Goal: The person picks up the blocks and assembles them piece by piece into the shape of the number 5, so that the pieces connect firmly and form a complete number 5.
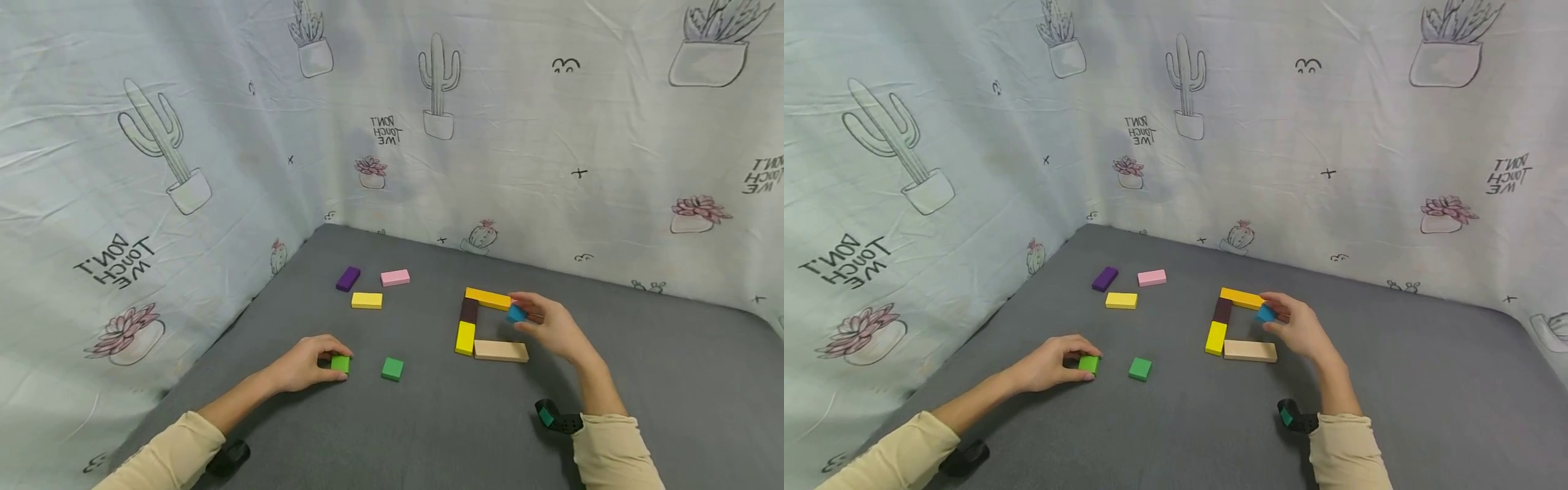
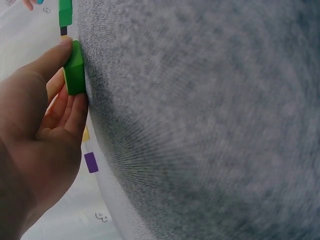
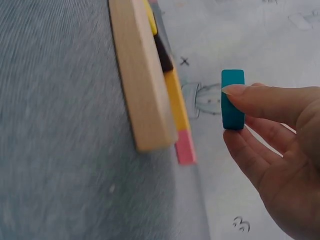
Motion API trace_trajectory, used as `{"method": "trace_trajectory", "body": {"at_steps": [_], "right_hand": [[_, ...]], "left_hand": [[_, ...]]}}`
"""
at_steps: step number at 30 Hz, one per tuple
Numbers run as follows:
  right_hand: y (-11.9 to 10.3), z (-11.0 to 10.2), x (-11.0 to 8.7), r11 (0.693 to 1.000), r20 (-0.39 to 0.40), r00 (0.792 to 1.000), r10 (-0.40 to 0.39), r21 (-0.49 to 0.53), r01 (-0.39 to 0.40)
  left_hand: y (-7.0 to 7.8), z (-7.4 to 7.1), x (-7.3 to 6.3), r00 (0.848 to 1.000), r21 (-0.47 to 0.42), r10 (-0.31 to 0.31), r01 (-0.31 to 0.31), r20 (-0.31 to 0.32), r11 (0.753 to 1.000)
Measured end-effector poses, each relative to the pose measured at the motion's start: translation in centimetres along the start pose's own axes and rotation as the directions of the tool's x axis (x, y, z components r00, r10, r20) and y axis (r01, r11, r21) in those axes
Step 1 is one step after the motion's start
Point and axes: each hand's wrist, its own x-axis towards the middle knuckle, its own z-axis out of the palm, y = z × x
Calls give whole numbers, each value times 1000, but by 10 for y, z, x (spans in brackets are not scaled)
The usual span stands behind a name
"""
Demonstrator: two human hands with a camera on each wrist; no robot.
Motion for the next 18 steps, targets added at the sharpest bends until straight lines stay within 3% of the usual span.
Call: {"method": "trace_trajectory", "body": {"at_steps": [11,18], "right_hand": [[16,-9,-14,998,-1,999,48,-29,-48],[25,-15,-24,998,42,999,4,-56,-2]], "left_hand": [[-1,0,-1,1000,5,13,-13,-13,1000],[0,1,-1,1000,2,13,-13,-7,1000]]}}
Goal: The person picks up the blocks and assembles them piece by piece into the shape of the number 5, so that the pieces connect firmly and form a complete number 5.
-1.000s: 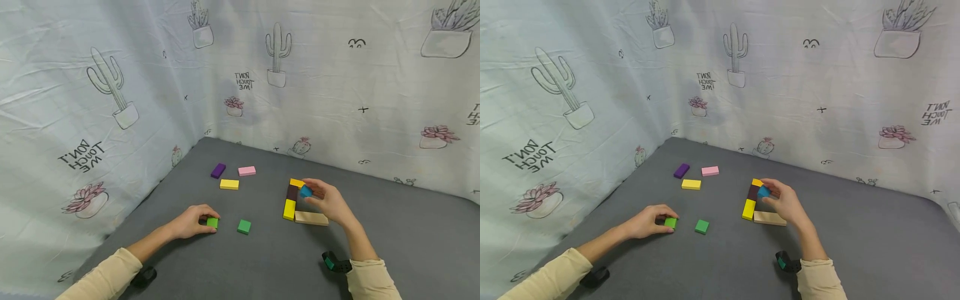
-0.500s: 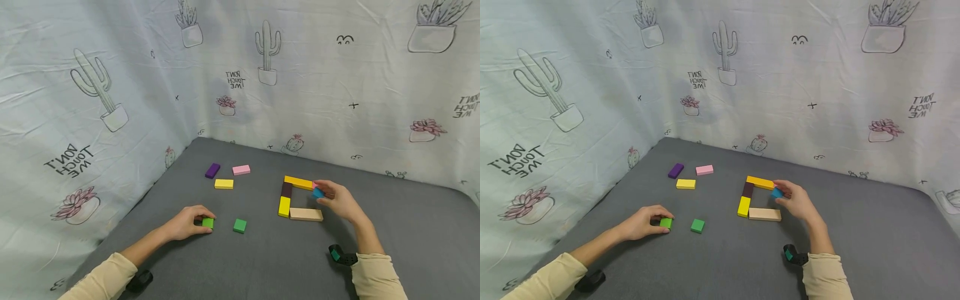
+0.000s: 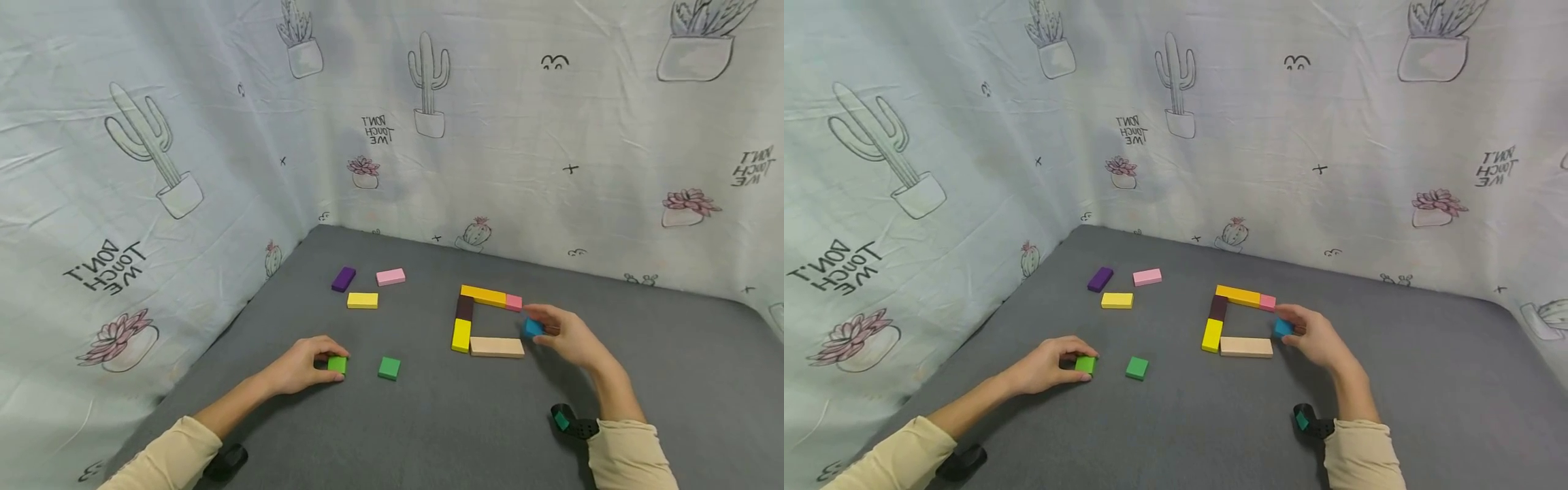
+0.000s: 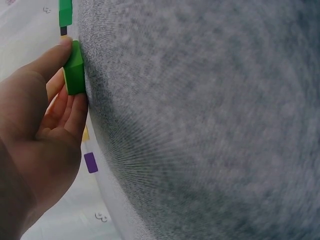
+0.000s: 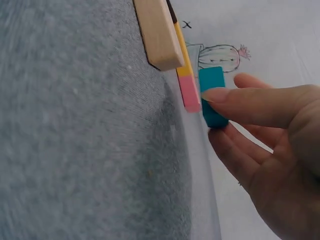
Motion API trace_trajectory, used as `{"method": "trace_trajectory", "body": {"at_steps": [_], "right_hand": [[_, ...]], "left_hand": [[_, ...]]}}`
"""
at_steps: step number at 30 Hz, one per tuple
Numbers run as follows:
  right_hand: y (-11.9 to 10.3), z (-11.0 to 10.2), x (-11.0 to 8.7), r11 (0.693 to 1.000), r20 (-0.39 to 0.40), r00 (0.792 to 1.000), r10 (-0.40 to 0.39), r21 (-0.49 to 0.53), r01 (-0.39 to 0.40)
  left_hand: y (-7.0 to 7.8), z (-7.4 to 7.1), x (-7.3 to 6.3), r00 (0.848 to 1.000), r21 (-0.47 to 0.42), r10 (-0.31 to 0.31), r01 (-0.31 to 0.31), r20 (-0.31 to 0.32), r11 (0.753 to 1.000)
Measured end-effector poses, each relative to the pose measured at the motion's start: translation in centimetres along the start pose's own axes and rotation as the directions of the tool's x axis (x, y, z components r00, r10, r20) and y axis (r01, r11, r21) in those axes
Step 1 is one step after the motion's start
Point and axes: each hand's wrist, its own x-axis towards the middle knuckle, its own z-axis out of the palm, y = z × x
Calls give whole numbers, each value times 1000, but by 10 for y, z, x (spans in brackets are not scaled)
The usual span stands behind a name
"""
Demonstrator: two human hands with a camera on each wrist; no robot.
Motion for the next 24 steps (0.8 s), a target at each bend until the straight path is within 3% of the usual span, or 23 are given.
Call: {"method": "trace_trajectory", "body": {"at_steps": [7,16,24], "right_hand": [[5,-1,-3,999,87,996,-29,17,28],[2,-4,-10,999,214,977,-2,44,-7],[0,-5,-15,997,235,970,64,27,-72]], "left_hand": [[1,-1,1,1000,3,-5,5,-2,1000],[3,-1,1,1000,0,-16,16,0,1000],[2,0,3,1000,-1,-25,25,3,1000]]}}
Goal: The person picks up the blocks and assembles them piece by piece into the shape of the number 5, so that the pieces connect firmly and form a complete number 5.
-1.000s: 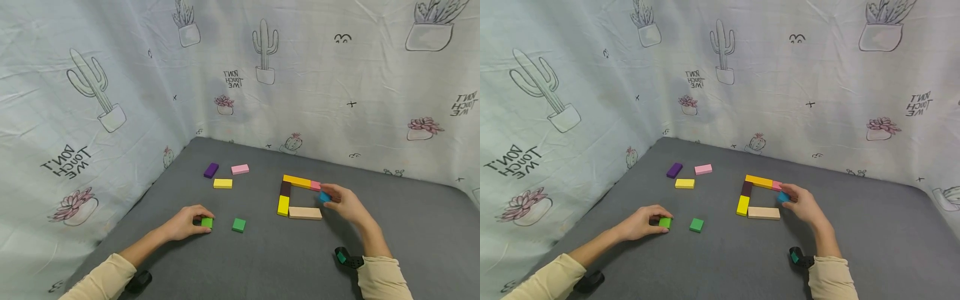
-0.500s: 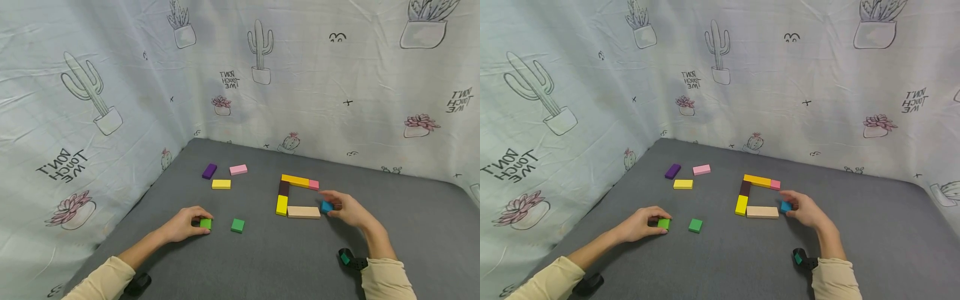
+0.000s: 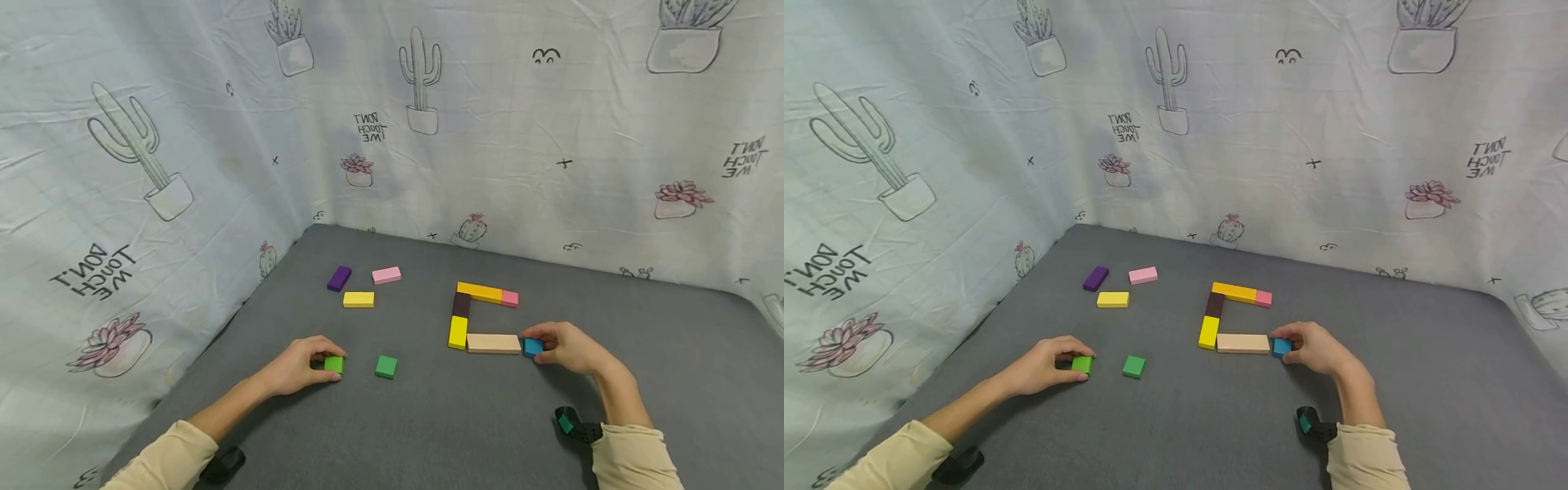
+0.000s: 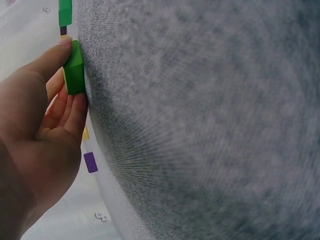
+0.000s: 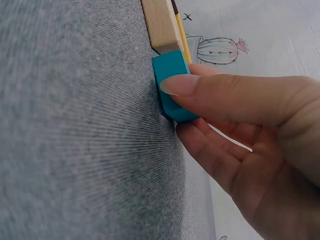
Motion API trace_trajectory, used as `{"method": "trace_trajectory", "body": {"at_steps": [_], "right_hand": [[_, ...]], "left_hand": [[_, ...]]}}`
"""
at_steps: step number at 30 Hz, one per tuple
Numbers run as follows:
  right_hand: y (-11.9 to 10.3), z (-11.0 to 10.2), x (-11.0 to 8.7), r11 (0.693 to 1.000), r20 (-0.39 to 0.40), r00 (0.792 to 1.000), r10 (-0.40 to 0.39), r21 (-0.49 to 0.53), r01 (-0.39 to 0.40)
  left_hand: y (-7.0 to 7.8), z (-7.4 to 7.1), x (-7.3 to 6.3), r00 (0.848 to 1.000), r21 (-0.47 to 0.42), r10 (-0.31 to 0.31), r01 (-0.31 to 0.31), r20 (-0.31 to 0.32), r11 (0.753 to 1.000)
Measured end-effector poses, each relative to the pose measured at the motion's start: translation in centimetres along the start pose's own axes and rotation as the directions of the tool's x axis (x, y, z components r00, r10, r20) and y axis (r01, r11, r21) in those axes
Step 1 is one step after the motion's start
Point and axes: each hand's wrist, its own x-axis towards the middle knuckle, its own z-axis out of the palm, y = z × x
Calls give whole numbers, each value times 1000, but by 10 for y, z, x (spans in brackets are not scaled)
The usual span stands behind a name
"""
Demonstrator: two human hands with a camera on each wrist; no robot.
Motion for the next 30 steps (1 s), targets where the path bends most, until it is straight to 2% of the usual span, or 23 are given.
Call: {"method": "trace_trajectory", "body": {"at_steps": [13,18,30], "right_hand": [[0,4,1,1000,-2,1000,5,15,-5],[-1,4,1,1000,-4,1000,7,28,-7],[-2,4,1,999,-1,1000,9,35,-9]], "left_hand": [[-1,0,-1,1000,18,-5,5,8,1000],[-2,-1,-1,1000,21,27,-27,-4,999],[0,0,0,1000,7,3,-3,10,1000]]}}
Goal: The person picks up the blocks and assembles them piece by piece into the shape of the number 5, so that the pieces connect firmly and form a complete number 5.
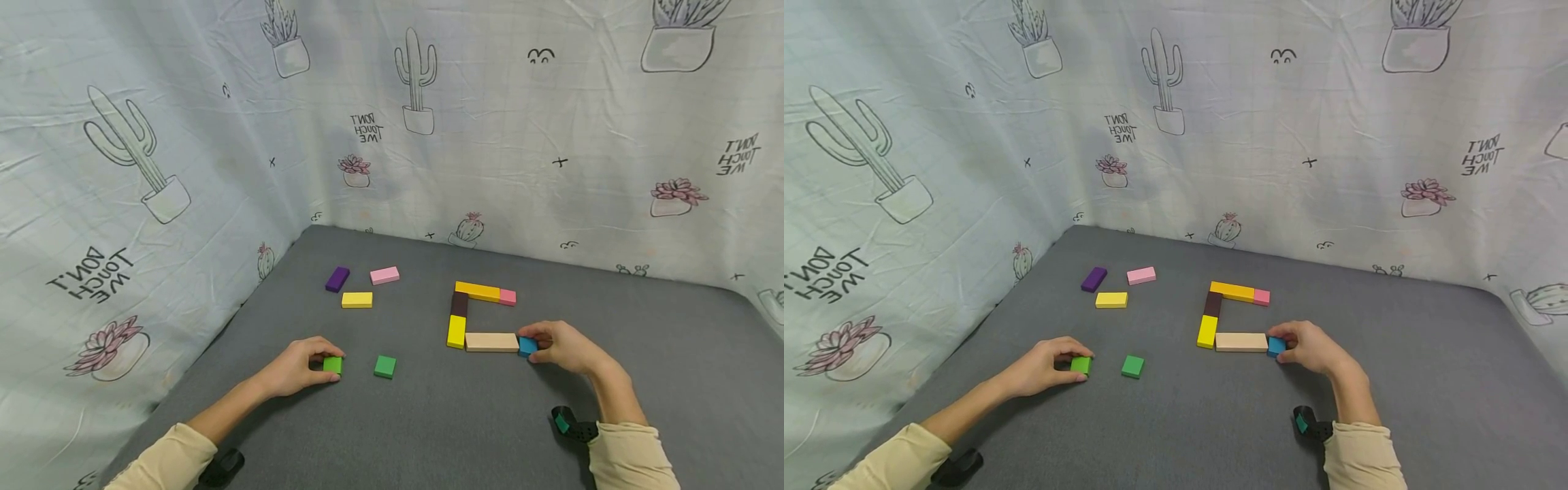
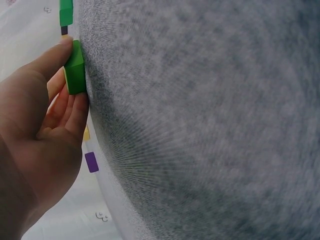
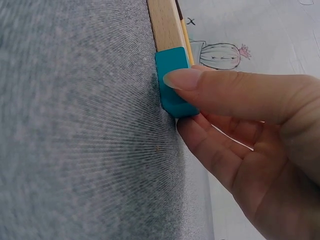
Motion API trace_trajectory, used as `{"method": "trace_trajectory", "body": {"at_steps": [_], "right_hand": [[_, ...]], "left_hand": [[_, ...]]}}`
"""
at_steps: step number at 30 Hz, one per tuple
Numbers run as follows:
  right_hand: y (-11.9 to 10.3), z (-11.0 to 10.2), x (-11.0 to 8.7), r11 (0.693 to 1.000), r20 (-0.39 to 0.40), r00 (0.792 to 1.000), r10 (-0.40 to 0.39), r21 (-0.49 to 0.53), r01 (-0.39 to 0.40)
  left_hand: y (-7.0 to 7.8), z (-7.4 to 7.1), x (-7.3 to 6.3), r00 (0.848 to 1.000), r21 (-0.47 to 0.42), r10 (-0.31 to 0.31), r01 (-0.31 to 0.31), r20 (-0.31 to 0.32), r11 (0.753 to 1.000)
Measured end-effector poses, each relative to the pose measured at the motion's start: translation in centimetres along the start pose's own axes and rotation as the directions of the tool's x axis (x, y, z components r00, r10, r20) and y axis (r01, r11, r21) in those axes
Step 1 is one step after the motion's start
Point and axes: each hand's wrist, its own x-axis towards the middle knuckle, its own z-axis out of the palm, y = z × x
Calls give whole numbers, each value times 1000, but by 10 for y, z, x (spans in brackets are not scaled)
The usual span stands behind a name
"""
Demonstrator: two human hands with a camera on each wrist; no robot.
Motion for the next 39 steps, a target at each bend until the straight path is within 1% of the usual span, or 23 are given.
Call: {"method": "trace_trajectory", "body": {"at_steps": [8,19,23,25,27,30,32,36,39], "right_hand": [[1,0,-1,1000,-12,1000,4,-10,-4],[-1,1,0,1000,-21,1000,4,-6,-4],[-1,-3,-4,1000,-26,1000,14,23,-14],[0,-6,-6,1000,-49,999,11,15,-10],[-1,-8,-7,1000,-90,996,19,1,-19],[-2,-10,-7,999,-152,988,9,-30,-14],[-3,-10,-7,1000,-180,984,14,-15,-17],[-2,-9,-4,1000,-202,979,11,21,-7],[-3,-11,4,999,-196,981,13,31,-7]], "left_hand": [[-3,1,-1,999,8,34,-34,-23,999],[-3,1,-2,999,13,40,-39,-37,999],[-2,1,-2,999,14,34,-33,-30,999],[-3,1,-1,999,14,35,-35,-29,999],[-4,0,-2,999,13,41,-40,-32,999],[-5,0,-2,998,21,50,-49,-38,999],[-6,0,-2,998,23,50,-50,-36,998],[-5,0,-2,999,19,33,-33,-19,999],[-5,0,-2,1000,12,22,-21,-14,1000]]}}
